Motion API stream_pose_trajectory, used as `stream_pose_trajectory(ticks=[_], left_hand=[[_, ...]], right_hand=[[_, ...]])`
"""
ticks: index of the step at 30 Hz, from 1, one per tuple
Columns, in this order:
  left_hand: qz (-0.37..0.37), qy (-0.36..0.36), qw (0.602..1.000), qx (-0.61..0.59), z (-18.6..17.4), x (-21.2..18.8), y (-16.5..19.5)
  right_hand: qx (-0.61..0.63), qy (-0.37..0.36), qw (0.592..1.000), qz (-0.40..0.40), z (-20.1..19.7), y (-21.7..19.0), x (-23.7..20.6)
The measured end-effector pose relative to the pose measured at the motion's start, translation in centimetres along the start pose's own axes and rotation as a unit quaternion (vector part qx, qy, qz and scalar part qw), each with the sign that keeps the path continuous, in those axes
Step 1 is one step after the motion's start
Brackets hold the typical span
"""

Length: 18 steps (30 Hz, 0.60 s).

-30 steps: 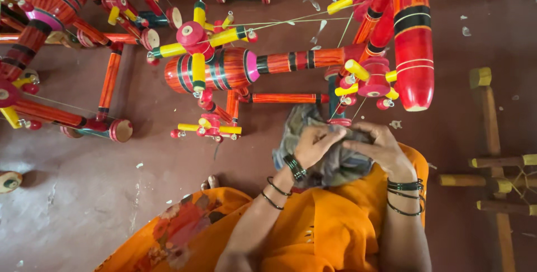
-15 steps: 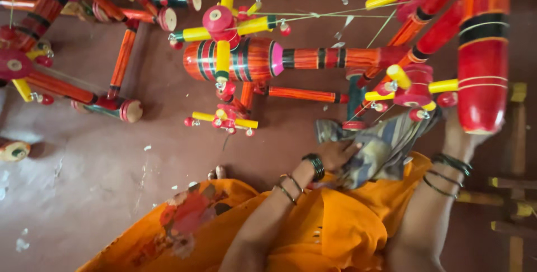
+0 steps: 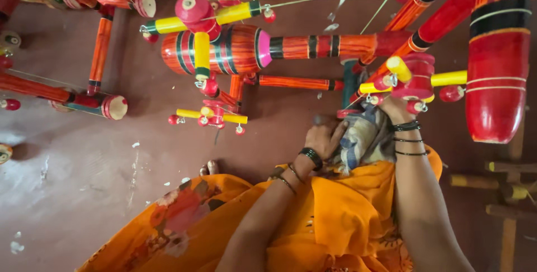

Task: The person sits on the floor and threads string through the small colorful wooden spinning-wheel devices, winding and pulling the string tight around each unit while holding a cloth. They work on the devices one at a time, turning them to reach the string holes.

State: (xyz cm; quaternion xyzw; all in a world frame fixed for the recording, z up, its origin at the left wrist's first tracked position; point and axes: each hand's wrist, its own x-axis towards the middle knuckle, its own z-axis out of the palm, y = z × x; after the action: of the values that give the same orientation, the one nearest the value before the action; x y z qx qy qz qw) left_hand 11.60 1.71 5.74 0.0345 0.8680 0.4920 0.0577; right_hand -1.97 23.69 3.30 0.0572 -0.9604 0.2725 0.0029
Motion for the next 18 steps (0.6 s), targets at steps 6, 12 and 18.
stream_pose_trajectory(ticks=[6,12,18], left_hand=[[-0.027,-0.072,0.997,0.01,2.6,-0.2,-3.2],[-0.092,0.046,0.995,-0.007,3.5,2.9,-6.3],[-0.018,0.065,0.996,-0.062,4.4,2.9,-6.1]], right_hand=[[-0.115,-0.077,0.99,0.01,-0.3,2.3,-2.1],[-0.022,-0.143,0.989,0.009,-2.4,2.4,-4.4],[0.165,-0.206,0.964,0.009,-3.5,1.0,-5.6]])
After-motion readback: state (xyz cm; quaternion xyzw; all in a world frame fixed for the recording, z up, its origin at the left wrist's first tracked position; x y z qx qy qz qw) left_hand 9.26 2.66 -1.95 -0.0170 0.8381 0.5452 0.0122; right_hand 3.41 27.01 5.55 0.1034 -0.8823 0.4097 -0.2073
